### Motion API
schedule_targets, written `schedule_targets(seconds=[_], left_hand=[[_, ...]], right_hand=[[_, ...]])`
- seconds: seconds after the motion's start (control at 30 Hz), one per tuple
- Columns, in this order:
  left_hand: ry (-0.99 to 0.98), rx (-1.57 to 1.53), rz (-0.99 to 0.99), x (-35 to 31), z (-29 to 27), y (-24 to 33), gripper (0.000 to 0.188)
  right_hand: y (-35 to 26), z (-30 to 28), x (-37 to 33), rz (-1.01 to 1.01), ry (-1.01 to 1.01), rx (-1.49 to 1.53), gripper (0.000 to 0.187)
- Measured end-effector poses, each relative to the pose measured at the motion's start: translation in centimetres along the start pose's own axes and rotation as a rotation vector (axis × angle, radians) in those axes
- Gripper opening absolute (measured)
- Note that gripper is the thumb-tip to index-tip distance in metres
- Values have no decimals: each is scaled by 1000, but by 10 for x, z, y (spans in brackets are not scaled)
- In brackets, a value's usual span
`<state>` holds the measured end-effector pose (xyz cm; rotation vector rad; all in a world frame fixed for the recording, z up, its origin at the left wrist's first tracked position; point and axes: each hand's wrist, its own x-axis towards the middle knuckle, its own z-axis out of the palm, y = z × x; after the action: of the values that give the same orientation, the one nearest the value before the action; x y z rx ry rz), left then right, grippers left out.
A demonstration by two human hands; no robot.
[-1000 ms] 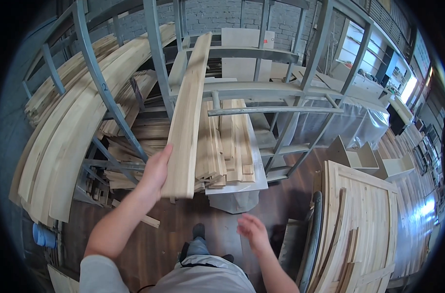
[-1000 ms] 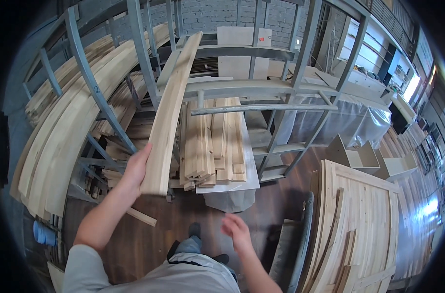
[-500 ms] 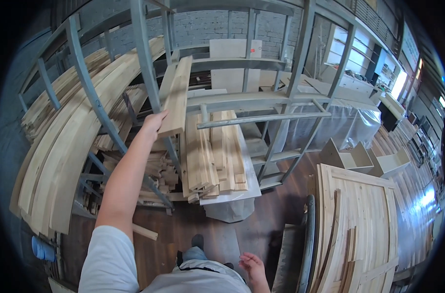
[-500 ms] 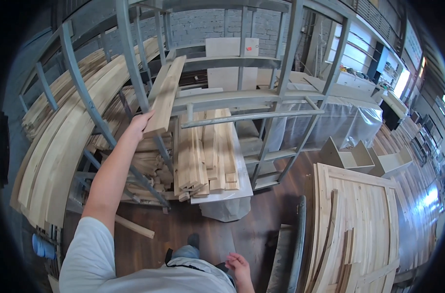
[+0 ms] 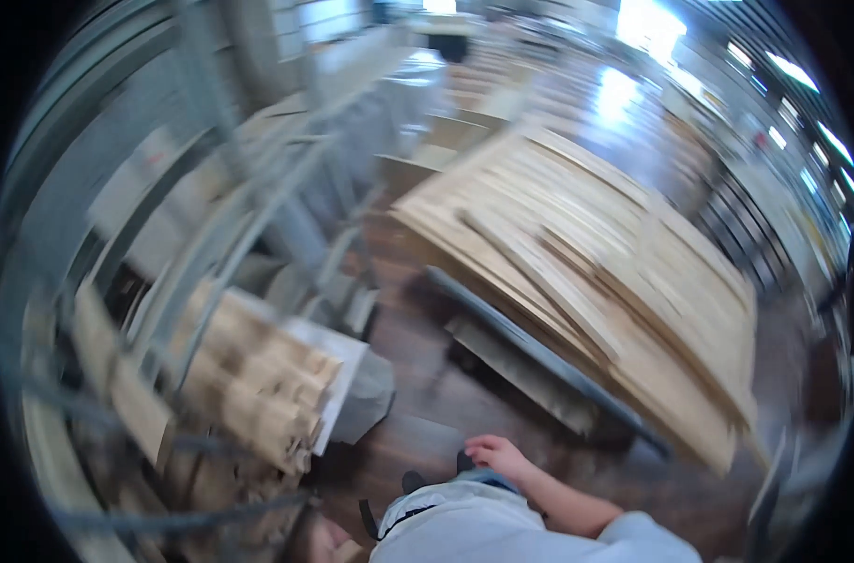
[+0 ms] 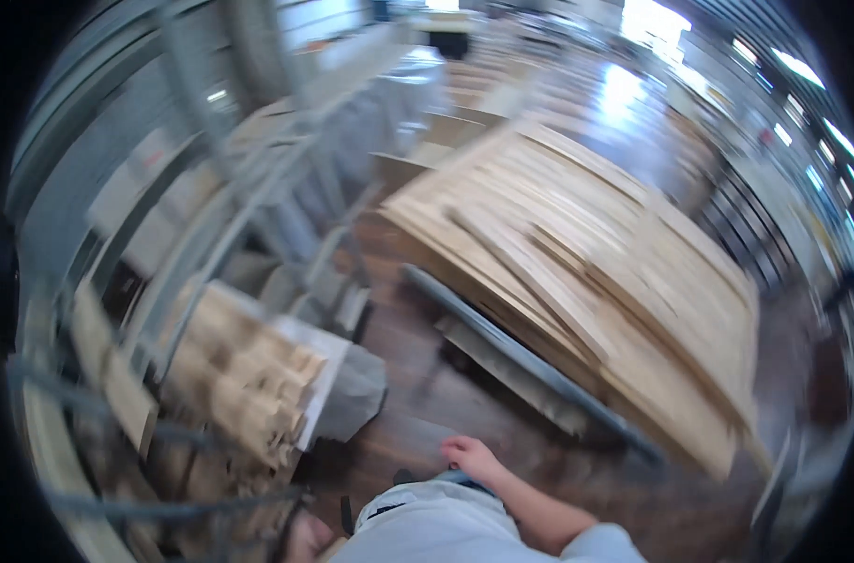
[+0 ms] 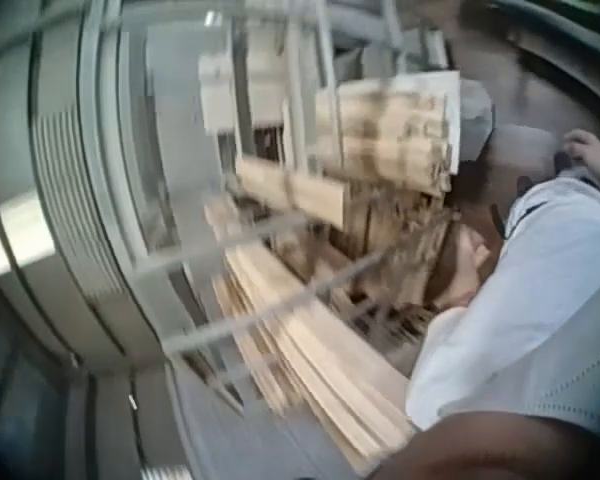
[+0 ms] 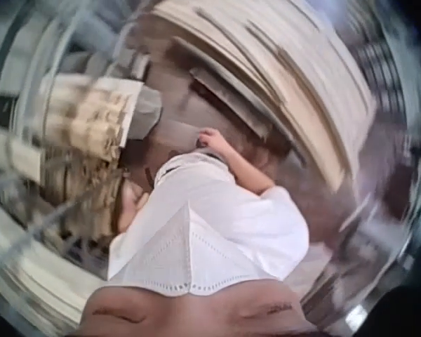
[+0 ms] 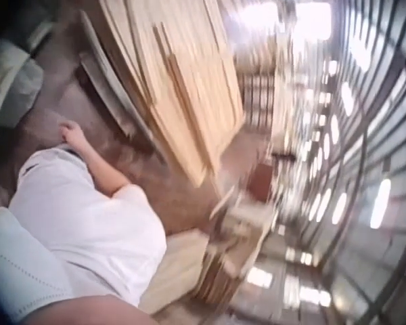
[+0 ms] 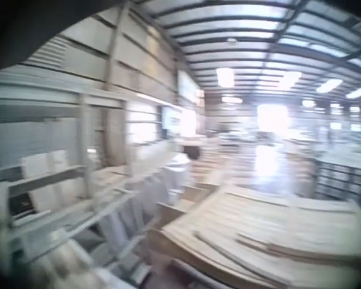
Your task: Arranging wooden planks on a workbench to prepare a large panel and then wiping the surface.
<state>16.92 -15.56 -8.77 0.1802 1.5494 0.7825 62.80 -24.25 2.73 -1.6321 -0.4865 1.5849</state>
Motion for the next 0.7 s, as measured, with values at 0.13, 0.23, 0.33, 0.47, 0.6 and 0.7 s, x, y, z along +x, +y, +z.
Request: schedule_targets(seconds=[0.13,0.23,0.33,0.47,0.6,0.7], left_hand=[[-509,859,490,45,-1,-3,23],[-896,1297,867,61,-17,-35,18],[-1249,1628,1305,79,-29,-58,15],[-460,1351,620,97,107,24,22],[-486,1277,955,-53,303,65,39],[-725,1049,1200,-131,395,50,41]], right_hand=[[11,0,-35,-122,64,51,33],[14,6,-86,-144,200,94,37],[21,10,-116,-166,191,110,48],[-9,-15,-162,-373,156,-22,61],[-58,-98,-194,-550,376,8,52],[-95,-178,-175,-592,521,-160,49]])
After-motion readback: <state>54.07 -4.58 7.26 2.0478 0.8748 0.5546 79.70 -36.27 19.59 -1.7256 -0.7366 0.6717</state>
